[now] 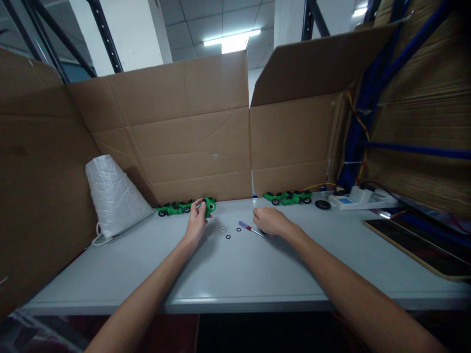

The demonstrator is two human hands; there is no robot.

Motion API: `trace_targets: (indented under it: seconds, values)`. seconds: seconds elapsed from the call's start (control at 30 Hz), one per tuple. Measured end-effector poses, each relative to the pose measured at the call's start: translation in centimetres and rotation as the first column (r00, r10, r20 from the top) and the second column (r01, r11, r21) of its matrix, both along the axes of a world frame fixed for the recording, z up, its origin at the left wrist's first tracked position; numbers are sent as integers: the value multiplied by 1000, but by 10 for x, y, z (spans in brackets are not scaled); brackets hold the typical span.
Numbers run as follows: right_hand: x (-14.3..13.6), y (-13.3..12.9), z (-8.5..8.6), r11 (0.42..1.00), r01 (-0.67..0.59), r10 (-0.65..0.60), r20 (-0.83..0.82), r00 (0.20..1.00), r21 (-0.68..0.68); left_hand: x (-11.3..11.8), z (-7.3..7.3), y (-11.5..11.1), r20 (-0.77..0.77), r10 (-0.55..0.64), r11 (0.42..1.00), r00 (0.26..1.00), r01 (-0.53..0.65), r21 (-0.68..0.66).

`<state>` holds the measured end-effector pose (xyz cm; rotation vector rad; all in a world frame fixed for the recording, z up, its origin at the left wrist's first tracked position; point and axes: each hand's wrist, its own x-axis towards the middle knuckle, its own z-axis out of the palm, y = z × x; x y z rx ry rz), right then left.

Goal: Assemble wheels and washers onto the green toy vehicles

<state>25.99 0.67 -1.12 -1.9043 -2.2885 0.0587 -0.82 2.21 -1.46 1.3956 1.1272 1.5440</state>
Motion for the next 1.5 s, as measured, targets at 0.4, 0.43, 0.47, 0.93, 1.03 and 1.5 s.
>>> trace_targets:
  seconds: [0.4,0.43,0.47,0.93,1.03,1.5]
  values:
    - [0,-7,6,990,-32,33,-8,999,140,-2,-2,4,-46,14,1000,999,-13,21]
    - [0,-9,6,992,-32,32,2,999,124,-2,-2,4,-49,13,1000,999,-12,24]
    - [-1,-11,7,993,-36,35,12,999,111,-1,-2,5,-53,12,1000,999,-11,29]
    - [-32,-18,8,887,-241,382,-332,862,394,7,2,-5,-58,-139,989,989,142,51]
    - [-44,-22,4,829,-264,499,-439,747,493,9,6,-9,-83,-197,980,977,199,19]
    - [-52,-17,-6,778,-262,625,-659,418,572,12,9,-21,-141,-381,925,914,377,-54]
